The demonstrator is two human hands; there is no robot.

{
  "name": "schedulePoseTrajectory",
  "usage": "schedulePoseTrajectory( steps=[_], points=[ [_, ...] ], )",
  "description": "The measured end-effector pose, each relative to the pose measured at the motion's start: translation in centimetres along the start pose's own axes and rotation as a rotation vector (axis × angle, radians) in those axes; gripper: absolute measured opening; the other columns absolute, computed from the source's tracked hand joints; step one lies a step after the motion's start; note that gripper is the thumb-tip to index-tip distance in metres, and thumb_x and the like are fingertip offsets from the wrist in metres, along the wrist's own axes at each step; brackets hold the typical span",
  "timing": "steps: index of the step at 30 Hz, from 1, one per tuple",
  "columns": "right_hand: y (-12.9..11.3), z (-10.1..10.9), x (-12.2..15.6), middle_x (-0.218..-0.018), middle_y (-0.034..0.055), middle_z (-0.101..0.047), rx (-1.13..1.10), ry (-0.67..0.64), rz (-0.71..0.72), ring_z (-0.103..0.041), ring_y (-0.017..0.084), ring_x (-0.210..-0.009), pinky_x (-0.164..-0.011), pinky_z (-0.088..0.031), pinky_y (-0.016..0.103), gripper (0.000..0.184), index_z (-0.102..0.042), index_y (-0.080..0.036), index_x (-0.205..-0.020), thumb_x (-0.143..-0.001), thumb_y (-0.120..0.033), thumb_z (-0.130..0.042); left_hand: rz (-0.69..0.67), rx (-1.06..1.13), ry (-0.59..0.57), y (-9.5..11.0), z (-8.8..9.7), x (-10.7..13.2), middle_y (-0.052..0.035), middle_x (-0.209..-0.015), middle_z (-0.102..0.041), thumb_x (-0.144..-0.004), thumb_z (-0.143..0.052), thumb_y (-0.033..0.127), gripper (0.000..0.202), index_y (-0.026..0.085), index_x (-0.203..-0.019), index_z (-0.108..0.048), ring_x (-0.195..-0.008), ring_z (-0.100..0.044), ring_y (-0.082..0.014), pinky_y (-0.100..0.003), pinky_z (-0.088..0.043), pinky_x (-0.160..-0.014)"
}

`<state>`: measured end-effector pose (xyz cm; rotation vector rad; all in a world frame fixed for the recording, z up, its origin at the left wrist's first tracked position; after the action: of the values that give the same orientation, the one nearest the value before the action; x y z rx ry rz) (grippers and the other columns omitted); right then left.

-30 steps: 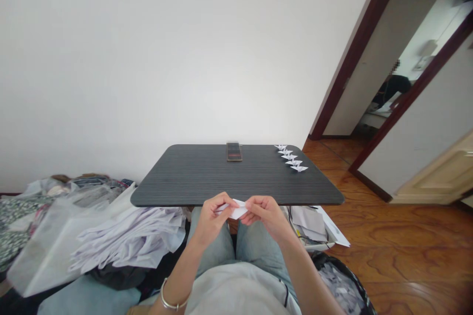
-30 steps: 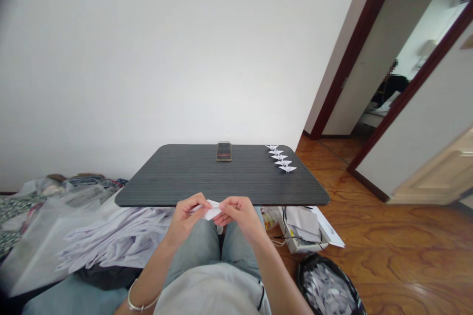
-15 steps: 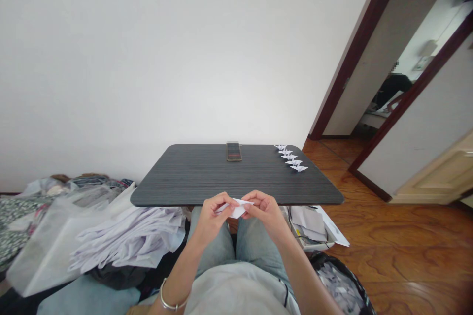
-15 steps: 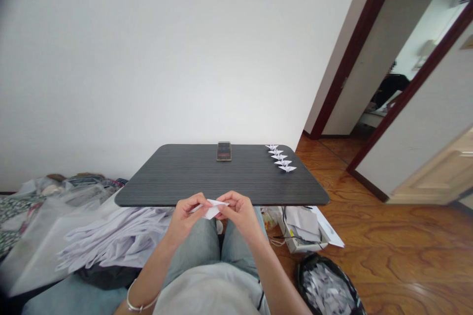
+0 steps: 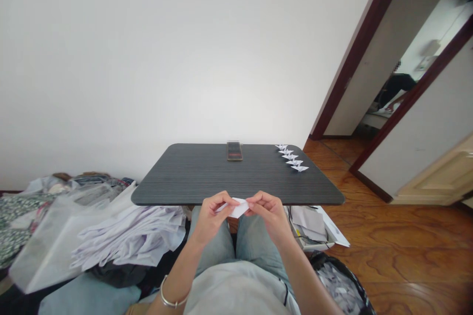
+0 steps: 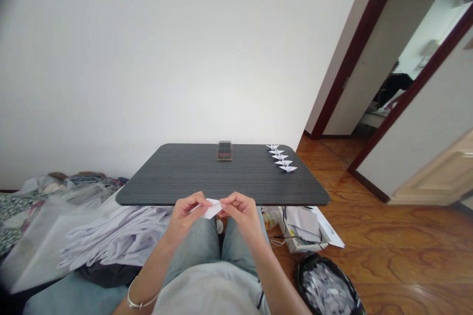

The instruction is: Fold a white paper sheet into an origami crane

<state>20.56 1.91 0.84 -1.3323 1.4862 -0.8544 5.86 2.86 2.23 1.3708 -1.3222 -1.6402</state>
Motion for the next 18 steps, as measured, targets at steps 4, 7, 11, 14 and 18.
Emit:
schedulePoseTrajectory(
  steps=[4, 7, 11, 14, 18],
  points=[
    [-0.2, 0.0, 0.1, -0.058, 0.0009, -0.068, -0.013, -0.004, 0.002, -0.062, 0.013, -0.051, -0.053, -0.052, 0.024, 0.017, -0.069, -0.018, -0.067, -0.065, -0.034, -0.075, 0.021, 0.003, 0.006, -0.1, 0.0, 0.0, -0.0009, -0.064, -0.053, -0.073, -0.066, 0.035, 0.021, 0.014, -0.07, -0.069, -0.059, -0.048, -0.0108, -0.022, -0.035, -0.056],
    [-0.1, 0.1, 0.1, -0.06, 0.0015, -0.069, 0.011, 0.008, 0.011, -0.062, 0.014, -0.052, -0.054, -0.052, 0.025, 0.017, -0.07, -0.018, -0.068, -0.066, -0.035, -0.074, 0.017, -0.008, 0.006, 0.0, 0.0, 0.0, -0.0016, -0.065, -0.054, -0.074, -0.064, 0.038, 0.025, 0.014, -0.07, -0.068, -0.06, -0.049, -0.012, -0.022, -0.036, -0.056],
    [-0.1, 0.0, 0.2, -0.061, 0.0015, -0.068, 0.045, 0.012, 0.054, -0.062, 0.014, -0.053, -0.056, -0.052, 0.025, 0.016, -0.069, -0.019, -0.069, -0.068, -0.034, -0.072, 0.026, 0.007, 0.006, 0.2, -0.2, 0.0, -0.0023, -0.068, -0.059, -0.071, -0.066, 0.039, 0.025, 0.014, -0.073, -0.067, -0.061, -0.051, -0.0125, -0.023, -0.038, -0.058],
    [0.0, 0.0, 0.3, -0.061, 0.002, -0.068, 0.076, 0.029, 0.073, -0.062, 0.015, -0.054, -0.055, -0.051, 0.026, 0.017, -0.068, -0.019, -0.068, -0.068, -0.036, -0.072, 0.128, 0.052, 0.101, -0.1, -0.1, 0.0, -0.0013, -0.064, -0.061, -0.068, -0.069, 0.037, 0.024, 0.014, -0.065, -0.065, -0.059, -0.051, -0.0121, -0.023, -0.039, -0.058],
    [0.1, 0.0, 0.5, -0.061, 0.0019, -0.067, 0.115, 0.046, 0.091, -0.061, 0.015, -0.055, -0.055, -0.049, 0.026, 0.017, -0.067, -0.019, -0.068, -0.069, -0.036, -0.071, 0.281, 0.193, 0.135, -0.8, -0.4, 0.1, -0.0038, -0.066, -0.066, -0.065, -0.072, 0.037, 0.025, 0.013, -0.066, -0.067, -0.059, -0.055, -0.0132, -0.024, -0.041, -0.058]
  ],
)
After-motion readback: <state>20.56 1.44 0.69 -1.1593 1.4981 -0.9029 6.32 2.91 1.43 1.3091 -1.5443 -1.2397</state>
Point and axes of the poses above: each hand's wrist, its own x-axis away from the middle knuckle, its own z-axis out of the back of the hand, y = z × x, the point moved 5 cm from there along -x, towards the middle knuckle
